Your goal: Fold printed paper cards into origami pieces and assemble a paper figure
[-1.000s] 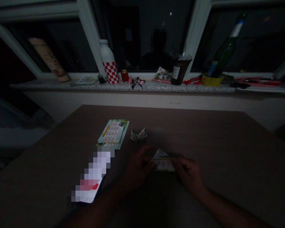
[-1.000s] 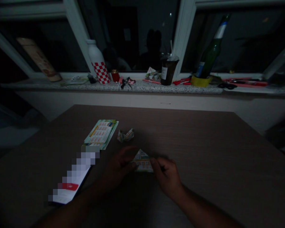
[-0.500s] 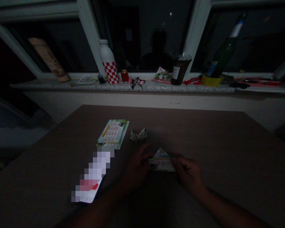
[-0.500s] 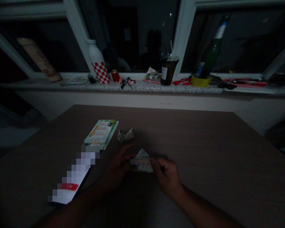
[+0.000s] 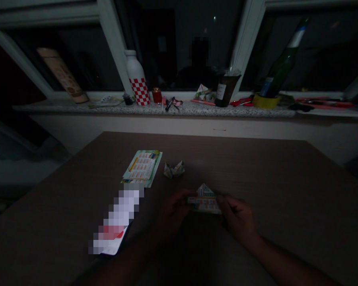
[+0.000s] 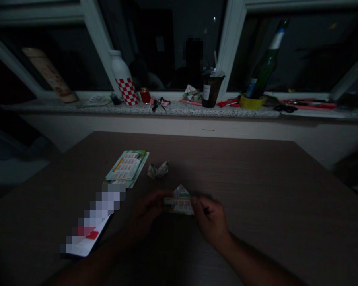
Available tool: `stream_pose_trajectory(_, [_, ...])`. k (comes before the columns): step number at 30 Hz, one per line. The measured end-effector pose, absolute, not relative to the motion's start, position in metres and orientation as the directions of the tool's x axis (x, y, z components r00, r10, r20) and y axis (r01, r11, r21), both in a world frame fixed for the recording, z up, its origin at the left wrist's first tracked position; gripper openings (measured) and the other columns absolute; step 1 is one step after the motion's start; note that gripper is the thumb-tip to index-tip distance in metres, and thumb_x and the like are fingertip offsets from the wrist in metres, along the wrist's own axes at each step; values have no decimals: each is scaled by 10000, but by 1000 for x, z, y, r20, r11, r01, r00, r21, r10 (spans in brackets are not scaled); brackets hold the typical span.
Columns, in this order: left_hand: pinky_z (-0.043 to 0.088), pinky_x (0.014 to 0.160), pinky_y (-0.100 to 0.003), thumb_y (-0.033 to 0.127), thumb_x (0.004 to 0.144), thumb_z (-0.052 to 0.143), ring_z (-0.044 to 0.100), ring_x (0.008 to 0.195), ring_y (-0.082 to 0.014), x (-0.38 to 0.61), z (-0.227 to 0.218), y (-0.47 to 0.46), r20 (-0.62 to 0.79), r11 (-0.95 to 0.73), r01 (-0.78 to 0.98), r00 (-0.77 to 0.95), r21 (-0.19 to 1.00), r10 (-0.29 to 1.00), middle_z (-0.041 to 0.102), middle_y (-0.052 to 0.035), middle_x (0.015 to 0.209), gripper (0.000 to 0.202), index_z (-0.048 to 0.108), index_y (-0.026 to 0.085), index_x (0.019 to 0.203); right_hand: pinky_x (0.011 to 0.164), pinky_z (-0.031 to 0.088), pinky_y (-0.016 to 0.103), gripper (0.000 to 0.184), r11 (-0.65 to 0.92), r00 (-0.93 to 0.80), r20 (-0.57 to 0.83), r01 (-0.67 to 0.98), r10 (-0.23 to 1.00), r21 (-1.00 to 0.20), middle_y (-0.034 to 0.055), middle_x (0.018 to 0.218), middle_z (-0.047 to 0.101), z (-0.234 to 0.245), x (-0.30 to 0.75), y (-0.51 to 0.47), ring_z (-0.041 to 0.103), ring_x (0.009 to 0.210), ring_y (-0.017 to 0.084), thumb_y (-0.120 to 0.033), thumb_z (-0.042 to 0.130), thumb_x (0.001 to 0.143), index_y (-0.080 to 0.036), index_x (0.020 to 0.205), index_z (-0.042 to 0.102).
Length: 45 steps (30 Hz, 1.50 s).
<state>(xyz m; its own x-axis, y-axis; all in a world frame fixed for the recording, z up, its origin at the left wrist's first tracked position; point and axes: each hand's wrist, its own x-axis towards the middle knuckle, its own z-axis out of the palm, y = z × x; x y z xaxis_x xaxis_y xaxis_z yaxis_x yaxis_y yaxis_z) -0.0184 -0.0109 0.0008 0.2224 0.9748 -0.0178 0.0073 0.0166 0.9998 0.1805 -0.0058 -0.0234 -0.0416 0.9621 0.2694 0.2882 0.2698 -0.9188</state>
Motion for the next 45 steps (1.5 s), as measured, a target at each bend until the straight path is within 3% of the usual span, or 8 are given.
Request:
stream_pose_trajectory(8, [464, 835, -312, 228, 821, 494, 607, 975, -216, -15, 10, -8, 11, -29, 126, 136, 992, 991, 679, -51, 1043, 269, 650, 186, 1036, 379, 344, 203, 504, 283, -30, 286, 270, 958, -920, -17, 434, 465, -18, 179, -6, 427, 408, 97, -486, 473, 892, -170, 502, 517])
stream_pose_trajectory(17, [462, 753, -271, 238, 830, 527, 609, 868, -186, -16, 7, -6, -9, -12, 198, 105, 980, 994, 671, -17, 910, 173, 640, 192, 952, 382, 330, 203, 490, 268, -40, 267, 274, 963, -924, -16, 441, 465, -23, 180, -6, 428, 406, 96, -460, 464, 904, -172, 510, 507])
stream_pose_trajectory(45, [470, 734, -270, 242, 835, 549, 616, 847, -184, -14, 4, -5, -20, -2, 126, 177, 992, 984, 656, -30, 892, 140, 615, 174, 938, 388, 312, 211, 461, 265, -66, 257, 297, 964, -917, -31, 437, 429, -22, 179, -5, 410, 392, 93, -433, 460, 897, -174, 517, 499])
